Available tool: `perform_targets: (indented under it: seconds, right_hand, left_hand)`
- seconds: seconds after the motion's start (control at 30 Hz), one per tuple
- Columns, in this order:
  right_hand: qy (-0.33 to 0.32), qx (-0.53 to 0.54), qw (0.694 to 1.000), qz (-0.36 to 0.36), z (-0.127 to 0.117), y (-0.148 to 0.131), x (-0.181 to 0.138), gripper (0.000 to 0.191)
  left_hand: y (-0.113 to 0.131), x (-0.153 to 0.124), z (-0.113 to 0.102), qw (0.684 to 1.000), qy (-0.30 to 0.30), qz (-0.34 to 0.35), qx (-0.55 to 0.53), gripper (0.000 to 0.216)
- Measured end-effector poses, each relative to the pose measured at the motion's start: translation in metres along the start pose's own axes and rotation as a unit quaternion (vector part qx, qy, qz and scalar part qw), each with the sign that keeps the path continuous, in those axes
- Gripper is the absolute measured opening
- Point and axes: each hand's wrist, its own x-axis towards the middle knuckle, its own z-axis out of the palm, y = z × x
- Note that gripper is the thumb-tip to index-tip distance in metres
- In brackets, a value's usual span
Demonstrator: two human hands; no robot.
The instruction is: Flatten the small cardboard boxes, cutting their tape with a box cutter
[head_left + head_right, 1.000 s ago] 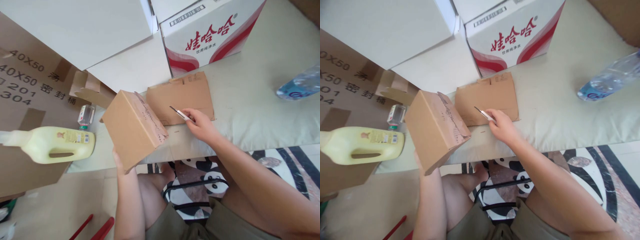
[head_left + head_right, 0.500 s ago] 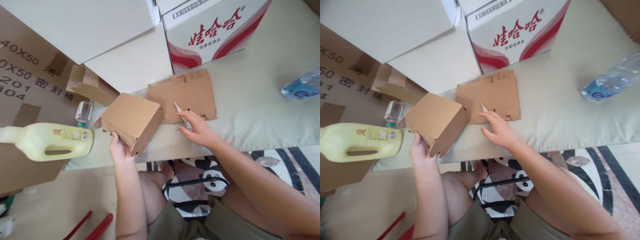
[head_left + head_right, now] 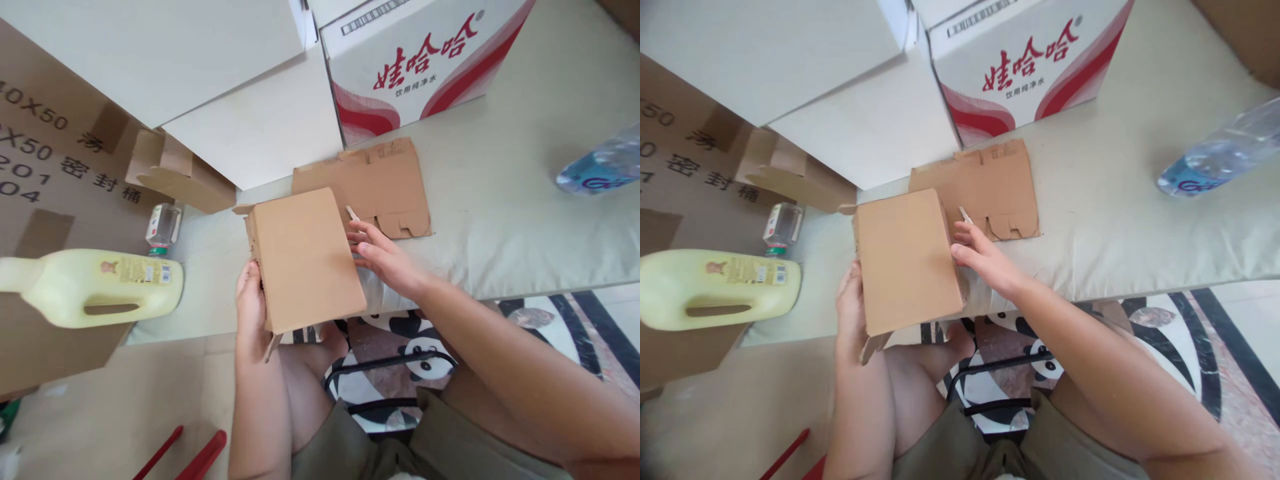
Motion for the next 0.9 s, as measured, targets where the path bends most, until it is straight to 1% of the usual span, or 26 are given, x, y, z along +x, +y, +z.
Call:
perform_targets:
  seconds: [0.07,0.13,0.23,0.33,0.43,0.57,0.7,0.77,0.9]
  right_hand:
    - [0.005,-0.021,1.000,0.019,-0.001,-0.001,0.000,0.064]
    - [-0.007,-0.035,0.999,0.041,-0.002,-0.001,0.000,0.068]
    - [-0.002,-0.037,0.996,0.077,-0.004,-0.001,0.001,0.088]
    - [0.014,-0.046,0.996,0.079,-0.007,-0.002,0.002,0.102]
    - [0.018,-0.051,0.996,0.067,-0.009,-0.005,0.001,0.105]
    - [0.041,-0.084,0.995,0.036,-0.009,-0.008,-0.001,0.099]
    - [0.061,-0.113,0.992,-0.005,-0.009,-0.012,-0.001,0.076]
    - [0.070,-0.121,0.990,-0.002,-0.009,-0.015,-0.001,0.068]
    - [0.109,-0.112,0.988,0.013,-0.008,-0.016,-0.002,0.068]
  left_hand:
    - [0.001,-0.003,0.005,1.000,0.000,-0.010,0.003,0.035]
    - [0.001,-0.003,0.009,1.000,-0.009,-0.017,0.009,0.038]
    - [-0.003,-0.001,0.008,0.999,-0.011,-0.016,0.036,0.041]
    - [-0.008,0.002,0.005,0.997,-0.008,0.014,0.074,0.044]
    - [-0.014,0.005,0.002,0.993,0.000,0.045,0.109,0.047]
    - [-0.020,0.011,0.000,0.986,0.002,0.069,0.149,0.049]
    - [-0.022,0.013,0.002,0.983,-0.005,0.097,0.158,0.050]
    - [-0.021,0.013,0.004,0.980,-0.002,0.111,0.165,0.051]
    - [-0.018,0.016,0.005,0.973,0.000,0.136,0.187,0.052]
